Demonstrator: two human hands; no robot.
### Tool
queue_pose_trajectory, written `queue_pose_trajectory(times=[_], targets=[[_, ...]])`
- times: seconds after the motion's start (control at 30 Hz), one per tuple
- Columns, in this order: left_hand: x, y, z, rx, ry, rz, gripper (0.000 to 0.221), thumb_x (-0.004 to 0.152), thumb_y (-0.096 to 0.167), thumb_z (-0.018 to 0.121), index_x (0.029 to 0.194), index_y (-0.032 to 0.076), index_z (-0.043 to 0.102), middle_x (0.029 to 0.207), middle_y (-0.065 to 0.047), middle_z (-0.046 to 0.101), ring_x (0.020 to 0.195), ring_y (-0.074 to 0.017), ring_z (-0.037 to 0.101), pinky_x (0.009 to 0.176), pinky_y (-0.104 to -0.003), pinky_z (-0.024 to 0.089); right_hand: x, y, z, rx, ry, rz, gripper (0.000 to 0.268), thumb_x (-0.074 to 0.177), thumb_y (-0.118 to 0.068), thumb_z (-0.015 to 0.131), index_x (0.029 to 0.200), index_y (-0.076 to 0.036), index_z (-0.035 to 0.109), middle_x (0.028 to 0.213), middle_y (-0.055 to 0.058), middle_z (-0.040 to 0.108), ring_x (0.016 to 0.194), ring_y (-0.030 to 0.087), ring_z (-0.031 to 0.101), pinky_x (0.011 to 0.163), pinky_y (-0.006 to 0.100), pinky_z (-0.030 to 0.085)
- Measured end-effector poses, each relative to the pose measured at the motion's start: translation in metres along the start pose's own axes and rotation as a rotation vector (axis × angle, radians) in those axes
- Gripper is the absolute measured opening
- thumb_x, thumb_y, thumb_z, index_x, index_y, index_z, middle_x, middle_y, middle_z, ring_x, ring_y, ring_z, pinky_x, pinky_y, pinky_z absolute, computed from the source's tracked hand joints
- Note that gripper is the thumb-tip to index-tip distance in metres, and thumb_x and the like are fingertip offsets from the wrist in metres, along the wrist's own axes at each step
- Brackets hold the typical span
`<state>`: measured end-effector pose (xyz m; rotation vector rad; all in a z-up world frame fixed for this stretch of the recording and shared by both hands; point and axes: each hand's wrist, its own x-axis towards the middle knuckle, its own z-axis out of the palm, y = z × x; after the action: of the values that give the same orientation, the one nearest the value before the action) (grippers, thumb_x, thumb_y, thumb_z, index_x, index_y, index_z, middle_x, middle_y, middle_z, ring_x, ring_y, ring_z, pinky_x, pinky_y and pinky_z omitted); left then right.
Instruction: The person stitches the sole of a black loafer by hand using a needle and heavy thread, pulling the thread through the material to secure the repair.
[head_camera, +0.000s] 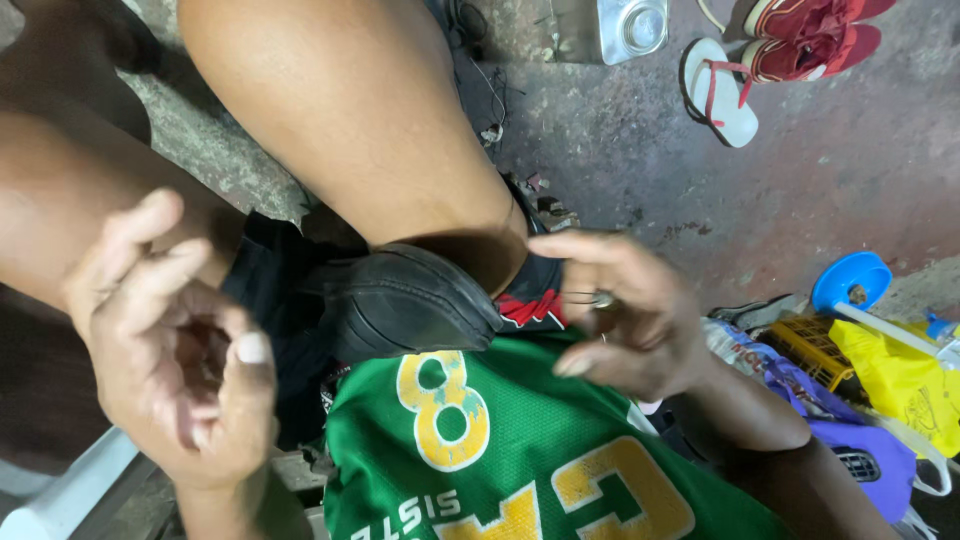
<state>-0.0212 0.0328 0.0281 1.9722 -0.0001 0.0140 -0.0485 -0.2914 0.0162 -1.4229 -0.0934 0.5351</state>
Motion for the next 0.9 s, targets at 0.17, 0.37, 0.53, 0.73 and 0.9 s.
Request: queue_pose_trajectory(times=[0.17, 0.37, 0.53, 0.73, 0.9], targets=[[-0.043, -0.026, -0.010, 0.751, -0.214, 0.004, 0.067, 0.078, 0.035, 0.081, 0.135, 0.007, 0.060, 0.116, -0.013, 0.066, 0.091, -0.0294, 0.067, 0.072, -0.038, 0.055, 0.034, 0.013, 0.021, -0.520, 0.007, -0.080, 0.078, 0.073, -0.017, 0.096, 0.140, -0.002, 0.059, 0.072, -0.003, 0.047, 0.062, 0.005, 0.042, 0.058, 0.021, 0.035], [-0.099, -0.036, -0.015, 0.595, -0.063, -0.147, 0.043, 0.082, 0.031, 0.085, 0.115, 0.008, 0.070, 0.089, -0.007, 0.066, 0.077, -0.0244, 0.061, 0.067, -0.039, 0.051, 0.069, 0.038, 0.002, 0.047, 0.146, 0.000, 0.045, 0.087, -0.009, 0.075, 0.126, 0.004, 0.055, 0.119, 0.011, 0.070, 0.106, 0.014, 0.069, 0.097, 0.030, 0.057], [-0.137, -0.050, -0.033, 0.123, 0.205, -0.314, 0.013, 0.093, 0.018, 0.075, 0.092, 0.007, 0.067, 0.075, -0.006, 0.059, 0.067, -0.0146, 0.053, 0.058, -0.030, 0.041, 0.067, 0.052, 0.005, 0.223, 0.106, -0.052, 0.047, 0.094, -0.008, 0.078, 0.132, 0.006, 0.055, 0.124, 0.020, 0.068, 0.111, 0.020, 0.069, 0.104, 0.034, 0.056], [-0.130, -0.033, -0.030, -0.879, 0.431, -0.472, 0.018, 0.091, 0.021, 0.076, 0.093, 0.005, 0.067, 0.078, -0.012, 0.065, 0.063, -0.0144, 0.056, 0.048, -0.023, 0.041, 0.061, 0.039, 0.015, -0.019, 0.071, -0.057, 0.045, 0.094, 0.001, 0.072, 0.134, 0.006, 0.053, 0.126, 0.018, 0.068, 0.114, 0.017, 0.067, 0.104, 0.031, 0.055], [-0.093, -0.006, -0.012, 0.377, 0.077, -0.309, 0.018, 0.097, 0.013, 0.072, 0.111, 0.001, 0.070, 0.086, -0.008, 0.058, 0.069, -0.0117, 0.053, 0.066, -0.028, 0.043, 0.058, 0.039, 0.011, 0.238, 0.041, 0.062, 0.050, 0.090, 0.010, 0.071, 0.136, 0.006, 0.053, 0.124, 0.017, 0.069, 0.116, 0.018, 0.068, 0.105, 0.033, 0.054]])
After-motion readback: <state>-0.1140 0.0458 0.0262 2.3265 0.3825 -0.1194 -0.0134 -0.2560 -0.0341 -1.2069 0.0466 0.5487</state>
